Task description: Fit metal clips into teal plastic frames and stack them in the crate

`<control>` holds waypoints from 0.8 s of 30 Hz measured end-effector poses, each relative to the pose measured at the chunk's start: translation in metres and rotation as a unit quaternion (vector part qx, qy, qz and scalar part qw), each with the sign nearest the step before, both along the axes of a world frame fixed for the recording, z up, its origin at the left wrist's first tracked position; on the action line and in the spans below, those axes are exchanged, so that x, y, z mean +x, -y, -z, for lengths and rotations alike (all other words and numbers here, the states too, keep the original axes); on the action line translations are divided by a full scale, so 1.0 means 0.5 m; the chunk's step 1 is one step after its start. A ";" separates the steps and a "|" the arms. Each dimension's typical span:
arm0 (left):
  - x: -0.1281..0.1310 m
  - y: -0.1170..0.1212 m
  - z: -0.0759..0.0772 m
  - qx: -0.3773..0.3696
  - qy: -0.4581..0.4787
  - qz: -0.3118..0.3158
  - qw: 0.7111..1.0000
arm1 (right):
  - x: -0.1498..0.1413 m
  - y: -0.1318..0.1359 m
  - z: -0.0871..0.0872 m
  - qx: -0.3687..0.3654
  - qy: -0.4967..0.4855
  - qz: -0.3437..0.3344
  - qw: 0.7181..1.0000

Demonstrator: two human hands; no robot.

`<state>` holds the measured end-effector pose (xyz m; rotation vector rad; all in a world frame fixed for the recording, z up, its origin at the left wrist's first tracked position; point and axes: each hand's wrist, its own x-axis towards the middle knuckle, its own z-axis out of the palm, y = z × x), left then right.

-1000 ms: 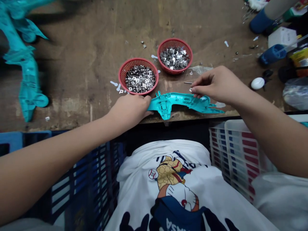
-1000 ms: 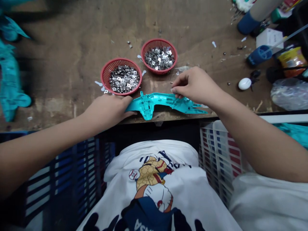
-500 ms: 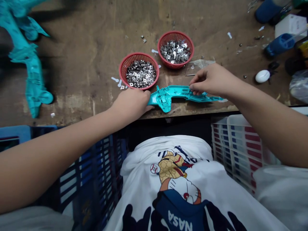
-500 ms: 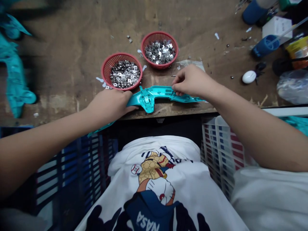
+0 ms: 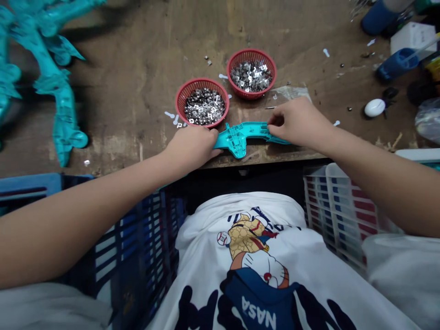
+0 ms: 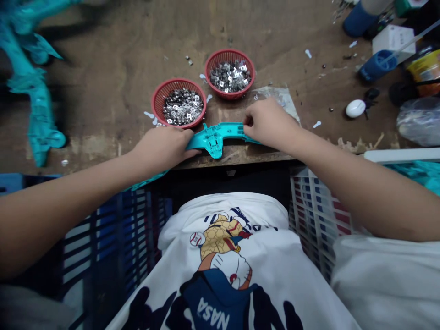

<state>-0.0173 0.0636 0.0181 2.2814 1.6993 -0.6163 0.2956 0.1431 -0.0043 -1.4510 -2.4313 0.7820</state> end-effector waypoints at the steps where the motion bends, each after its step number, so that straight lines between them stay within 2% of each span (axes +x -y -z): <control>1: 0.001 -0.001 -0.002 -0.002 -0.004 0.002 1.000 | 0.000 0.001 0.003 0.012 0.007 -0.006 1.000; 7: 0.011 0.000 -0.009 -0.008 -0.034 0.018 0.999 | 0.002 -0.002 0.025 0.055 0.040 -0.046 0.997; 10: -0.002 0.001 -0.032 -0.003 -0.047 0.021 0.999 | -0.004 -0.005 0.026 0.072 0.056 -0.055 0.994; 12: -0.026 -0.009 -0.055 0.021 -0.033 0.008 0.999 | -0.004 -0.009 0.018 0.084 0.032 -0.043 0.995; 15: -0.071 -0.052 -0.078 0.109 -0.007 -0.021 0.994 | 0.007 -0.024 0.000 0.101 -0.024 -0.026 0.994; 17: -0.092 -0.095 -0.071 0.138 -0.018 -0.024 0.990 | 0.016 -0.037 -0.006 0.109 -0.040 -0.024 0.993; 21: -0.098 -0.173 -0.020 0.062 -0.066 -0.006 0.996 | 0.019 -0.058 0.009 0.121 -0.021 -0.024 0.992; 24: -0.098 -0.201 0.006 0.047 -0.075 -0.003 0.996 | 0.009 -0.063 0.030 0.124 -0.014 -0.027 0.992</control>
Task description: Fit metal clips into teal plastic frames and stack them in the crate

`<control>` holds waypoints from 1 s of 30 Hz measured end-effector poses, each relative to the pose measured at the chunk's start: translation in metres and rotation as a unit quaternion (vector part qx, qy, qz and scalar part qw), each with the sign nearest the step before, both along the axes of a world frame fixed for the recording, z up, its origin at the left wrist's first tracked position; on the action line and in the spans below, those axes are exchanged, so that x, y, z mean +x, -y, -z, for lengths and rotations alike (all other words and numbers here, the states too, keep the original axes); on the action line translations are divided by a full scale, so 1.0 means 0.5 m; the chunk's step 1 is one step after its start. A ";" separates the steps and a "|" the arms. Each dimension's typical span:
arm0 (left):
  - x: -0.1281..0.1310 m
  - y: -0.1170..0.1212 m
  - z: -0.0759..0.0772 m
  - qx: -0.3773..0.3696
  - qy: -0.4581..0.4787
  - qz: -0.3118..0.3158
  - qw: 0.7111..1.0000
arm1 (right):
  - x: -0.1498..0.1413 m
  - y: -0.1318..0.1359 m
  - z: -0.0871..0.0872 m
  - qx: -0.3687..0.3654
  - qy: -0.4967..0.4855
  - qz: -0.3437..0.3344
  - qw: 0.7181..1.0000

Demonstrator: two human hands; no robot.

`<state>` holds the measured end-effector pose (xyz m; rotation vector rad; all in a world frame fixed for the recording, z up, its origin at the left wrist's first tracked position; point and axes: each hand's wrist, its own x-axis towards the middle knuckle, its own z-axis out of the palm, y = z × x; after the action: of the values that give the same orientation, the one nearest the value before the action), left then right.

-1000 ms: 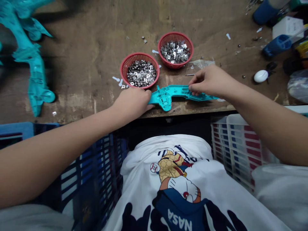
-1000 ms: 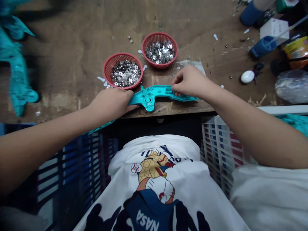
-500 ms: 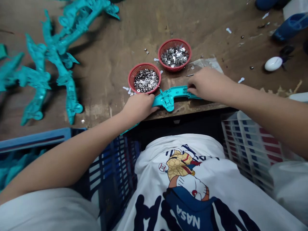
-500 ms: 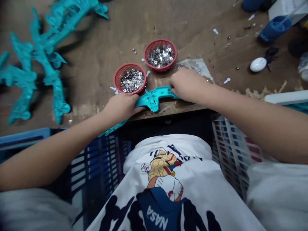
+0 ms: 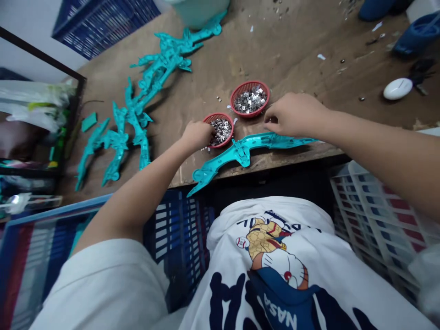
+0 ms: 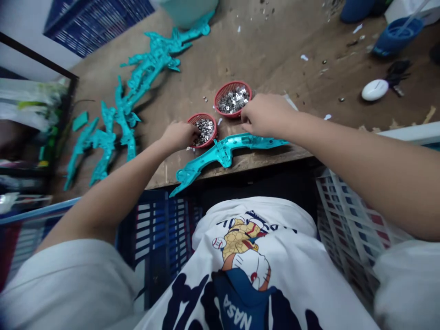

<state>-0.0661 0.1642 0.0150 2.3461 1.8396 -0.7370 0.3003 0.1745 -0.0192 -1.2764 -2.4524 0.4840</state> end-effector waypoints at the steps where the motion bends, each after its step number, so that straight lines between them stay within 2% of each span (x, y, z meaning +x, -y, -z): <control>1: -0.003 -0.005 0.004 0.004 0.013 -0.009 1.000 | -0.003 0.000 0.005 -0.001 0.000 -0.003 1.000; 4: -0.023 -0.013 0.006 0.028 0.105 -0.054 0.993 | -0.009 0.000 0.009 -0.005 -0.014 -0.021 1.000; 8: -0.048 -0.017 0.005 0.063 0.241 -0.125 0.960 | -0.007 -0.005 0.002 -0.001 -0.016 -0.040 0.999; 11: -0.051 -0.006 0.000 0.075 0.346 -0.187 0.917 | -0.008 -0.008 -0.001 -0.005 0.015 -0.041 0.999; 14: -0.041 0.019 -0.011 0.063 0.464 -0.240 0.850 | -0.017 0.001 -0.005 0.012 0.009 -0.059 0.998; 17: -0.023 0.049 -0.024 0.063 0.565 -0.260 0.781 | -0.033 0.025 -0.024 0.029 -0.024 -0.095 0.995; 22: 0.024 0.095 -0.040 0.039 0.671 -0.267 0.691 | -0.065 0.088 -0.062 0.055 -0.071 -0.141 0.986; 27: 0.092 0.160 -0.052 -0.025 0.722 -0.263 0.639 | -0.087 0.119 -0.053 0.094 -0.181 -0.185 0.961; 30: 0.145 0.207 -0.042 -0.081 0.741 -0.260 0.614 | -0.085 0.127 -0.034 0.133 -0.234 -0.221 0.938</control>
<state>0.0062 0.0606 0.0361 1.1367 1.2116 0.8835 0.2576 0.1108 -0.0022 -0.4303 -2.2732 0.4772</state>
